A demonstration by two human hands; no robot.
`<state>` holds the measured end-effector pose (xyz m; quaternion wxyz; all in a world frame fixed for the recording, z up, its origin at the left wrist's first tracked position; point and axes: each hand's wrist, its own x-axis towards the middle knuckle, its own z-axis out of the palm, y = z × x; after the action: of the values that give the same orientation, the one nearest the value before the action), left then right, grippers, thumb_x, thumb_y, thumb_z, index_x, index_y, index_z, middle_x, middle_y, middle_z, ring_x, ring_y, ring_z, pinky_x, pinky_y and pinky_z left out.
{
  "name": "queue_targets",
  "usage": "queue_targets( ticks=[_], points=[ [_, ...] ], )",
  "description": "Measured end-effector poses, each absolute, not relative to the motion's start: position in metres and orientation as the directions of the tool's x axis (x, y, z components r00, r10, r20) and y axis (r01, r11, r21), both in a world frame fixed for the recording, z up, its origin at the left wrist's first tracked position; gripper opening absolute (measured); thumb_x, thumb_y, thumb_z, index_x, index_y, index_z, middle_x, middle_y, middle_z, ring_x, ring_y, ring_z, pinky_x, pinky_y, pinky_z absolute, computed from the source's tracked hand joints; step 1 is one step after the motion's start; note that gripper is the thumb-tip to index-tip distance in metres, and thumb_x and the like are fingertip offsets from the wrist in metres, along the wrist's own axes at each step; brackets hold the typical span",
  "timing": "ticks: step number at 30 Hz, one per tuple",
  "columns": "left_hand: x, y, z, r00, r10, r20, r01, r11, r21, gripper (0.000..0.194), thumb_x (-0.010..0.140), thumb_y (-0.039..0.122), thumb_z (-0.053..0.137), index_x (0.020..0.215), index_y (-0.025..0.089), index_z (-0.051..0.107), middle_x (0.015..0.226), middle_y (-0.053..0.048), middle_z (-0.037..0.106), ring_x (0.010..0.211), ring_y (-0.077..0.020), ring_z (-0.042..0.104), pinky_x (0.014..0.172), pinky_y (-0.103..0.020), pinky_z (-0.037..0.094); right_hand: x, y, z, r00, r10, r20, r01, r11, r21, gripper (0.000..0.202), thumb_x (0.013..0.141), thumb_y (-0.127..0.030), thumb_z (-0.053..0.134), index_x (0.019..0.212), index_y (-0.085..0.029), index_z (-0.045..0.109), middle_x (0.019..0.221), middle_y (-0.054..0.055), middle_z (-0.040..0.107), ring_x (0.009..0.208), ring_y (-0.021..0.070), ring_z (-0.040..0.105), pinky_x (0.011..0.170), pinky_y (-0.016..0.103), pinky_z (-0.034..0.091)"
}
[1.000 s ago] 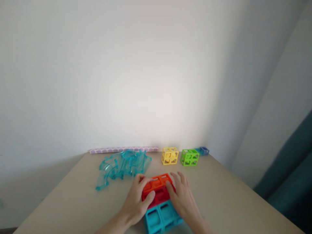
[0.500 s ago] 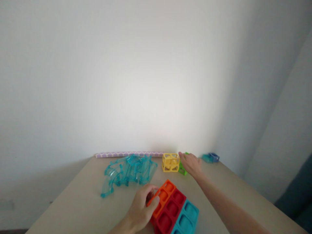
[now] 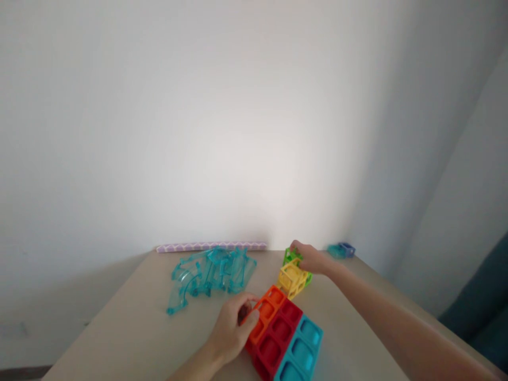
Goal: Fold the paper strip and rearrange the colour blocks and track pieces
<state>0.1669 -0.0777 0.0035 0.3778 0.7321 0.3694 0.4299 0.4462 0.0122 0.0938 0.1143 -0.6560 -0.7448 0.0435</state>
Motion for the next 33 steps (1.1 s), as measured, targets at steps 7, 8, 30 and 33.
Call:
queue_targets(
  ticks=[7,8,30,33],
  points=[
    [0.159,-0.083,0.008,0.54,0.743,0.396,0.211,-0.575,0.791,0.04,0.081,0.041,0.062,0.115,0.02,0.067,0.101,-0.009,0.062,0.094,-0.0246,0.057,0.089,-0.034,0.043,0.453,-0.006,0.106,-0.09,0.968,0.233,0.945,0.157,-0.288,0.05,0.061,-0.001,0.054,0.108,-0.017,0.06,0.099,0.005,0.068,0.085,0.0169,0.062,0.07,0.023,0.042],
    [0.159,-0.083,0.006,0.575,0.725,0.379,0.208,-0.577,0.79,0.044,0.08,0.043,0.063,0.118,0.02,0.066,0.101,-0.009,0.062,0.094,-0.025,0.057,0.089,-0.035,0.043,0.451,-0.008,0.115,-0.079,0.961,0.266,0.941,0.159,-0.298,0.05,0.061,-0.002,0.054,0.109,-0.018,0.059,0.099,0.005,0.068,0.085,0.0168,0.061,0.071,0.023,0.042],
    [0.084,-0.085,0.016,-0.102,0.968,0.229,-0.461,-0.25,0.851,0.071,0.064,0.034,0.081,0.124,0.023,0.046,0.095,-0.004,0.071,0.081,-0.0251,0.069,0.068,-0.032,0.055,0.272,-0.109,0.058,-0.057,0.976,0.212,0.416,0.216,-0.883,0.049,0.081,-0.053,0.059,0.116,-0.019,0.06,0.091,0.006,0.07,0.082,0.0214,0.065,0.069,0.029,0.048],
    [0.091,-0.082,0.017,-0.031,0.989,0.148,-0.552,-0.14,0.822,0.054,0.068,0.034,0.079,0.114,0.017,0.056,0.094,-0.007,0.072,0.083,-0.0258,0.07,0.071,-0.033,0.055,0.279,-0.113,0.058,-0.145,0.968,0.203,0.401,0.245,-0.883,0.058,0.069,-0.042,0.074,0.12,-0.022,0.056,0.095,0.003,0.069,0.082,0.0208,0.064,0.07,0.028,0.048]
  ],
)
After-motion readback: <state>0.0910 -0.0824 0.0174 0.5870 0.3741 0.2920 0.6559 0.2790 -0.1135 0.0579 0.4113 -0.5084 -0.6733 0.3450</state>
